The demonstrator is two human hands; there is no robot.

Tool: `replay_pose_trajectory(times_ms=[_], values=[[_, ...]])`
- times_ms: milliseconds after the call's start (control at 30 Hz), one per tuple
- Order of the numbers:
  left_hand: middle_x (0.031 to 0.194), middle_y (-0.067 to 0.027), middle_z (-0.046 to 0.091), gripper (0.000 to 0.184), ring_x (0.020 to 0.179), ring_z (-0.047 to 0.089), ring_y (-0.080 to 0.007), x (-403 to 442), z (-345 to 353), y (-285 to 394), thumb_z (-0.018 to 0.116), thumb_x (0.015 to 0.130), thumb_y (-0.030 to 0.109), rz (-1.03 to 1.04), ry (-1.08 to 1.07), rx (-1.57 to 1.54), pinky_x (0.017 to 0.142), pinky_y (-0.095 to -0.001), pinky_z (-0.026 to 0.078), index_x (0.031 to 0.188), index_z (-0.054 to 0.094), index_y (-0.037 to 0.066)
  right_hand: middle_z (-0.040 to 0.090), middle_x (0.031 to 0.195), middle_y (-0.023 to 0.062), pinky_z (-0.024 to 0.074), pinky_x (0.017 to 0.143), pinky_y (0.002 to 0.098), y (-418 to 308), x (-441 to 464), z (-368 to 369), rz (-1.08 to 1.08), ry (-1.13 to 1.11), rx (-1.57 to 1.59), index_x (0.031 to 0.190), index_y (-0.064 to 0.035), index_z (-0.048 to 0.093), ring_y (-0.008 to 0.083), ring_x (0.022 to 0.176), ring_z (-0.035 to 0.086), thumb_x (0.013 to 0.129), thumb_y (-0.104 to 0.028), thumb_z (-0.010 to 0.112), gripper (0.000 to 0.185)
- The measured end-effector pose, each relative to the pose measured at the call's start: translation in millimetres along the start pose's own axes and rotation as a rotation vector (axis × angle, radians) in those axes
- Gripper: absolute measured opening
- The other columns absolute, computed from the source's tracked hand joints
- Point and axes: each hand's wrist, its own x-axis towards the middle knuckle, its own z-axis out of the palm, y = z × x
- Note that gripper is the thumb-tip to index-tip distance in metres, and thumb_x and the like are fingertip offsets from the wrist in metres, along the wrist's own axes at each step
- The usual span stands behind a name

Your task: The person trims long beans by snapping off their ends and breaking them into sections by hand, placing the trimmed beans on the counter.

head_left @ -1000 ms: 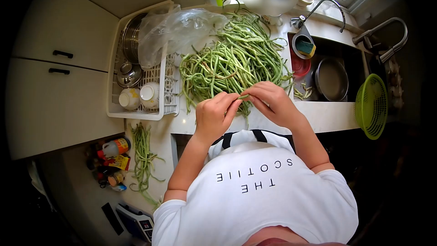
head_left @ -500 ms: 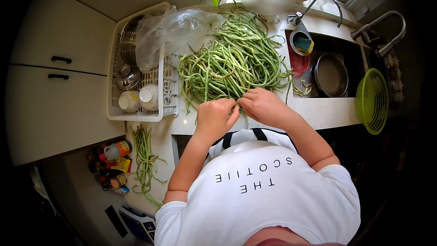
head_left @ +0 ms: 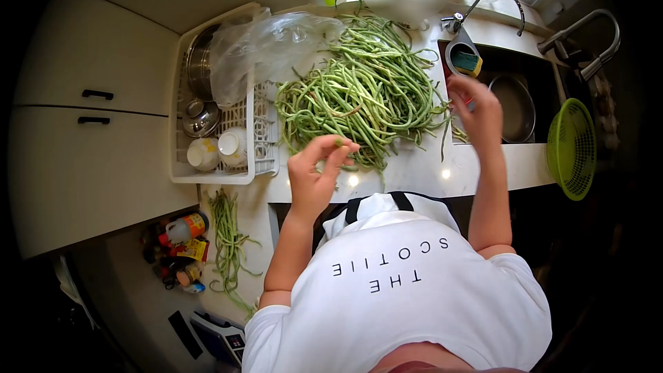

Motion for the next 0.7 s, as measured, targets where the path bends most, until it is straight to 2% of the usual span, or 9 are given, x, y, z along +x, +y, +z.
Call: replay_pose_trajectory(times_ms=[67, 133, 233, 267, 300, 367, 433, 567, 700], values=[[0.092, -0.0138, 0.071, 0.013, 0.072, 0.069, -0.0176, 1.2, -5.4, 5.0, 0.06, 0.097, 0.01, 0.0, 0.011, -0.132, 0.066, -0.0285, 0.056, 0.101, 0.061, -0.002, 0.059, 0.132, 0.0138, 0.0439, 0.101, 0.0384, -1.4, 9.1, -17.6, -0.027, -0.009, -0.209, 0.133, -0.0068, 0.055, 0.0295, 0.121, 0.056, 0.081, -0.007, 0.073, 0.055], [0.093, -0.0164, 0.071, 0.018, 0.074, 0.07, -0.0195, 5.0, -4.0, 10.4, 0.057, 0.1, 0.018, 0.011, -0.003, -0.297, 0.068, -0.0285, 0.057, 0.1, 0.057, 0.0, 0.058, 0.135, 0.012, 0.0418, 0.105, 0.0378, -15.0, 8.4, -7.6, -0.089, -0.123, 0.232, 0.137, -0.0079, 0.053, 0.0287, 0.125, 0.054, 0.084, -0.01, 0.072, 0.056], [0.092, -0.0173, 0.071, 0.018, 0.071, 0.069, -0.0186, 9.9, 11.1, 21.0, 0.058, 0.1, 0.019, 0.011, -0.001, -0.453, 0.065, -0.0272, 0.055, 0.099, 0.056, 0.001, 0.049, 0.145, 0.0138, 0.0349, 0.111, 0.0395, -77.3, -8.6, 22.4, -0.224, -0.621, 0.827, 0.143, -0.0066, 0.047, 0.0264, 0.133, 0.047, 0.093, -0.016, 0.065, 0.054], [0.092, -0.0173, 0.071, 0.018, 0.071, 0.069, -0.0186, 12.2, 9.4, 23.8, 0.058, 0.1, 0.019, 0.014, -0.007, -0.453, 0.065, -0.0272, 0.055, 0.099, 0.056, 0.001, 0.06, 0.128, 0.0125, 0.0428, 0.101, 0.0373, -91.2, -19.7, 39.6, -0.308, -0.619, 0.921, 0.134, -0.005, 0.054, 0.0239, 0.117, 0.057, 0.097, -0.017, 0.06, 0.04], [0.092, -0.0177, 0.071, 0.018, 0.069, 0.068, -0.0182, 13.3, 3.0, 26.8, 0.058, 0.1, 0.019, 0.09, 0.06, -0.386, 0.064, -0.027, 0.055, 0.098, 0.056, 0.001, 0.06, 0.128, 0.0125, 0.0428, 0.101, 0.0373, -90.9, -22.6, 53.9, -0.309, -0.615, 0.923, 0.134, -0.005, 0.054, 0.0239, 0.117, 0.057, 0.097, -0.017, 0.06, 0.04], [0.091, -0.0182, 0.071, 0.018, 0.066, 0.066, -0.0157, 17.0, -17.0, 36.0, 0.059, 0.1, 0.02, 0.259, 0.216, -0.274, 0.061, -0.0261, 0.053, 0.095, 0.055, 0.003, 0.065, 0.101, 0.0078, 0.0484, 0.084, 0.0308, -88.6, -24.8, 77.8, -0.051, -0.951, 1.099, 0.121, -0.0028, 0.062, 0.0169, 0.09, 0.061, 0.101, -0.02, 0.055, 0.027], [0.092, -0.0179, 0.071, 0.017, 0.065, 0.065, -0.014, 19.4, -45.0, 33.1, 0.061, 0.098, 0.019, 0.304, 0.371, -0.137, 0.061, -0.0254, 0.053, 0.097, 0.055, 0.003, 0.058, 0.081, 0.0009, 0.0451, 0.068, 0.0253, -86.7, -17.2, 88.4, 0.041, -0.86, 1.098, 0.108, -0.0009, 0.065, 0.008, 0.075, 0.052, 0.103, -0.018, 0.051, 0.023], [0.091, -0.0169, 0.07, 0.017, 0.066, 0.064, -0.0122, 11.8, -68.6, 23.8, 0.063, 0.097, 0.019, 0.29, 0.531, -0.065, 0.062, -0.0226, 0.052, 0.095, 0.056, 0.003, 0.058, 0.067, 0.0005, 0.0447, 0.06, 0.0262, -88.2, -3.8, 100.8, -0.006, -1.011, 0.973, 0.102, -0.0032, 0.068, 0.0083, 0.062, 0.052, 0.102, -0.025, 0.054, 0.026], [0.086, -0.0138, 0.069, 0.02, 0.068, 0.063, -0.0133, -4.0, -90.7, 49.9, 0.064, 0.096, 0.021, 0.488, 0.841, -0.1, 0.055, -0.0207, 0.051, 0.092, 0.059, 0.003, 0.062, 0.066, 0.0072, 0.0457, 0.056, 0.03, -131.0, 11.3, 76.3, -0.27, -0.814, 0.936, 0.1, -0.0021, 0.068, 0.0168, 0.056, 0.056, 0.098, -0.023, 0.059, 0.023]])
